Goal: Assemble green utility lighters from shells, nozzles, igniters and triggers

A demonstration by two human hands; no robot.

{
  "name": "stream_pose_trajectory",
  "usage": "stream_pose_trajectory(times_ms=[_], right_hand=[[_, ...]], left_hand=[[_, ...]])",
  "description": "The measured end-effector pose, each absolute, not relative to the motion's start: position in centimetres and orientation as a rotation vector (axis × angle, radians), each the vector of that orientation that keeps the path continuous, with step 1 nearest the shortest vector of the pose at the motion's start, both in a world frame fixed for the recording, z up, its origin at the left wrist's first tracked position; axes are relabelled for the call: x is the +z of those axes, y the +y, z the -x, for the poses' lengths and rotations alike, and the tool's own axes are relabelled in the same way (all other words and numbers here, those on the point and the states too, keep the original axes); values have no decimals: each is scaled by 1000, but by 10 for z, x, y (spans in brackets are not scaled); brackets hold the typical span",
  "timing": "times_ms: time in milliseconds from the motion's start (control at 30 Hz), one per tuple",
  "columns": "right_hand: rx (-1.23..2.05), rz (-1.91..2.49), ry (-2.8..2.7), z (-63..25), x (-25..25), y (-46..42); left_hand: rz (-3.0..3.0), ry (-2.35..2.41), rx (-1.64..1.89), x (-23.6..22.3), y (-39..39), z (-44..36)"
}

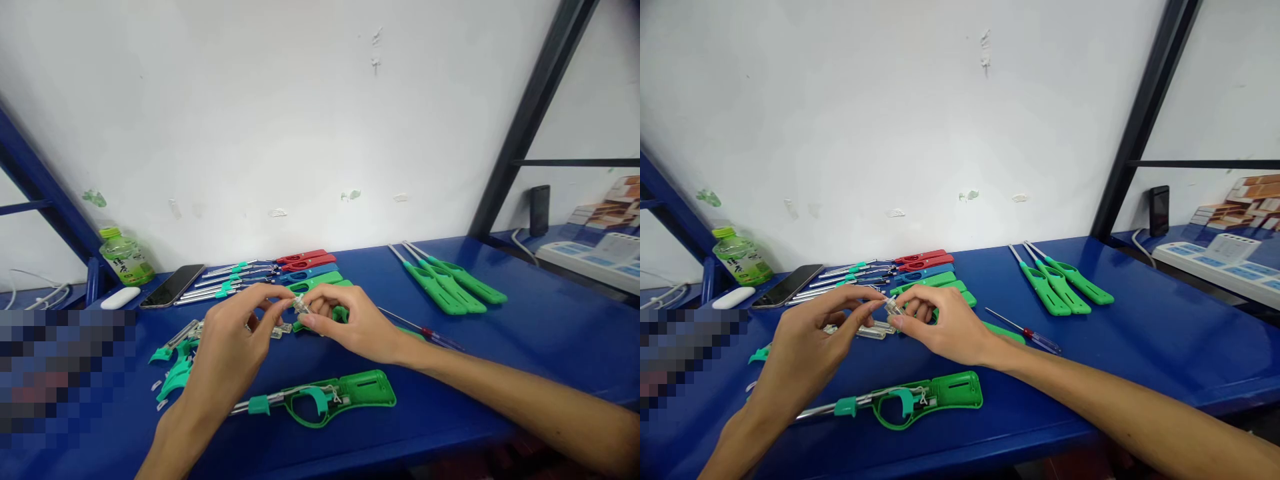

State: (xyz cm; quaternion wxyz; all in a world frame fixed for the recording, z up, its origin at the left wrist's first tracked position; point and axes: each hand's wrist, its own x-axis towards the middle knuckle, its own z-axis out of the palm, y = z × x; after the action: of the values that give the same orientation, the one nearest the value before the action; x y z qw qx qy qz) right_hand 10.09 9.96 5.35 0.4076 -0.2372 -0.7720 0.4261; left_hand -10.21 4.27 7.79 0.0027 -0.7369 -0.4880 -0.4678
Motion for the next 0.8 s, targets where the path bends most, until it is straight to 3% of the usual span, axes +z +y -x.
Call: stream_pose_trajectory(times_ms=[800], right_hand=[[881, 544, -2014, -102, 56, 98]], left_hand=[[2238, -1336, -1368, 74, 44, 100]])
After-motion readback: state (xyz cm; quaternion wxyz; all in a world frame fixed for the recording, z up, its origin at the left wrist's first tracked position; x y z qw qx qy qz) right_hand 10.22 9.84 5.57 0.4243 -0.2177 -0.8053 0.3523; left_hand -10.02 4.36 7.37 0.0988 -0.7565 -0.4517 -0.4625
